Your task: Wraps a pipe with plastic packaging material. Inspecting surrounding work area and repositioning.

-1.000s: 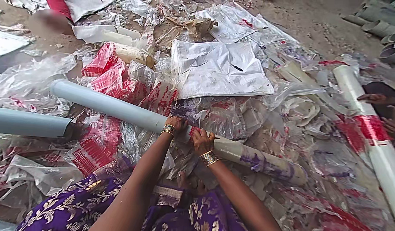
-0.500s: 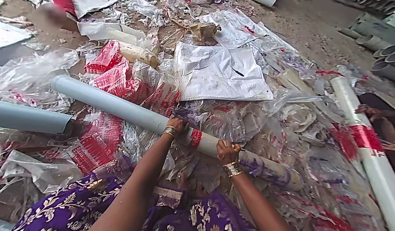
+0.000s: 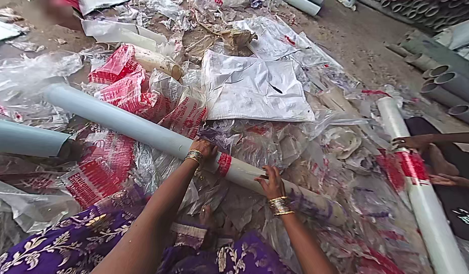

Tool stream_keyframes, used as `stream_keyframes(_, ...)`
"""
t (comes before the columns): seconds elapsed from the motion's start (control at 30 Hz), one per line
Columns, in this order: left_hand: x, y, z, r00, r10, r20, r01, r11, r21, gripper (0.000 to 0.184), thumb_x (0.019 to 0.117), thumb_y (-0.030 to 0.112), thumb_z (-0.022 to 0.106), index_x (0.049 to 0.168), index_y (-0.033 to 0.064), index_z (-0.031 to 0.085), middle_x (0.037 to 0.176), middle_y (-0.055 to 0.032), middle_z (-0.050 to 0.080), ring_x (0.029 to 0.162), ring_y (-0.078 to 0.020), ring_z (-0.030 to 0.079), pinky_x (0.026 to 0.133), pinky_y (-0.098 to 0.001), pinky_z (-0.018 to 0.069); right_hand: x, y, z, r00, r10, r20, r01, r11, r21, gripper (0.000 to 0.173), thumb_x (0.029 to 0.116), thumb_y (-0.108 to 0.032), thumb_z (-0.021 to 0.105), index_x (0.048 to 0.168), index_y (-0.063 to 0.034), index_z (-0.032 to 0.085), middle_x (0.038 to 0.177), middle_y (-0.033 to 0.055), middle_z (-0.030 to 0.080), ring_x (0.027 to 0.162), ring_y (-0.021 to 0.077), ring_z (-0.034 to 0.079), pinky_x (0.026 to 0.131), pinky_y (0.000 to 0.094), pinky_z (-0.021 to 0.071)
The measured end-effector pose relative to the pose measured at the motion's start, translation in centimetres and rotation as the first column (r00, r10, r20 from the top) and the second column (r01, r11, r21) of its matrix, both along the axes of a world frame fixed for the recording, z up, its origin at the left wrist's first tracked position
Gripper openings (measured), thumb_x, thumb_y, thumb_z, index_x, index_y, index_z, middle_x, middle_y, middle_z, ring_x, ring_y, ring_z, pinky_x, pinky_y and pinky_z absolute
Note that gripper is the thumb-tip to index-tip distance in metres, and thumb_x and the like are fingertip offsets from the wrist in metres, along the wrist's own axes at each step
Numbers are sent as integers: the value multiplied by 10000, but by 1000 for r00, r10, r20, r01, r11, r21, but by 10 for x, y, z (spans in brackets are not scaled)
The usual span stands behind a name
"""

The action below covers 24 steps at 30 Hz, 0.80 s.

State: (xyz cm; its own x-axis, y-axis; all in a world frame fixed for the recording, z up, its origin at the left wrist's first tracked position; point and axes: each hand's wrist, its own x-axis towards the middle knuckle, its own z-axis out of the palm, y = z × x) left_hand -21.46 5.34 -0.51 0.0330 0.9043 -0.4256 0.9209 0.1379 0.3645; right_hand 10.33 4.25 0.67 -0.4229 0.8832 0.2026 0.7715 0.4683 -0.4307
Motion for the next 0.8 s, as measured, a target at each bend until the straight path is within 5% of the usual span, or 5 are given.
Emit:
stream_keyframes(0.1, 1, -3, 0, 1000, -11, -8, 11, 1000, 4, 505, 1114, 376, 327, 1300, 58, 673, 1378, -181, 648, 1372, -354, 543, 1162, -578, 331, -18, 7, -8, 980, 160, 120, -148, 984, -101, 442, 774, -23, 810, 1204, 27, 722, 1176, 315, 666, 984, 473, 701, 835, 571, 579)
stream_keyframes(0.27, 4, -5, 1, 999, -7, -43, 8, 1000, 5, 508, 1116, 375, 319, 1356, 69, 646, 1437, -165, 613, 1409, -339, 512, 1173, -576, 319, -14, 28, -3, 943, 303, 140, -284, 949, -140, 192, 892, -68, 728, 1066, -25, 796, 1197, 238, 712, 1043, 437, 702, 920, 571, 544)
stream_keyframes(0.5, 6, -14, -2, 997, -40, -70, 44, 997, 58, 511, 1123, 345, 287, 1352, 65, 647, 1419, -169, 625, 1384, -351, 532, 1172, -561, 327, -18, 23, -32, 941, 277, 192, -318, 919, 231, 100, 831, -45, 687, 875, 17, 753, 982, 183, 768, 835, 394, 741, 729, 548, 579)
stream_keyframes(0.63, 5, -22, -5, 995, -64, -70, 72, 990, 122, 512, 1123, 325, 274, 1358, 58, 643, 1407, -173, 634, 1365, -358, 550, 1166, -555, 336, -24, 19, -23, 968, 188, 165, -204, 975, 86, 123, 872, -44, 670, 900, 47, 748, 944, 227, 752, 878, 415, 740, 809, 572, 558)
stream_keyframes(0.8, 4, -34, -20, 998, -56, -42, 66, 950, 305, 472, 1109, 289, 323, 1316, 68, 685, 1356, -158, 675, 1330, -349, 587, 1156, -550, 356, -39, 32, 8, 975, 28, 218, 55, 929, -367, 186, 944, -68, 634, 1051, 20, 759, 1122, 203, 740, 1085, 370, 697, 984, 549, 496)
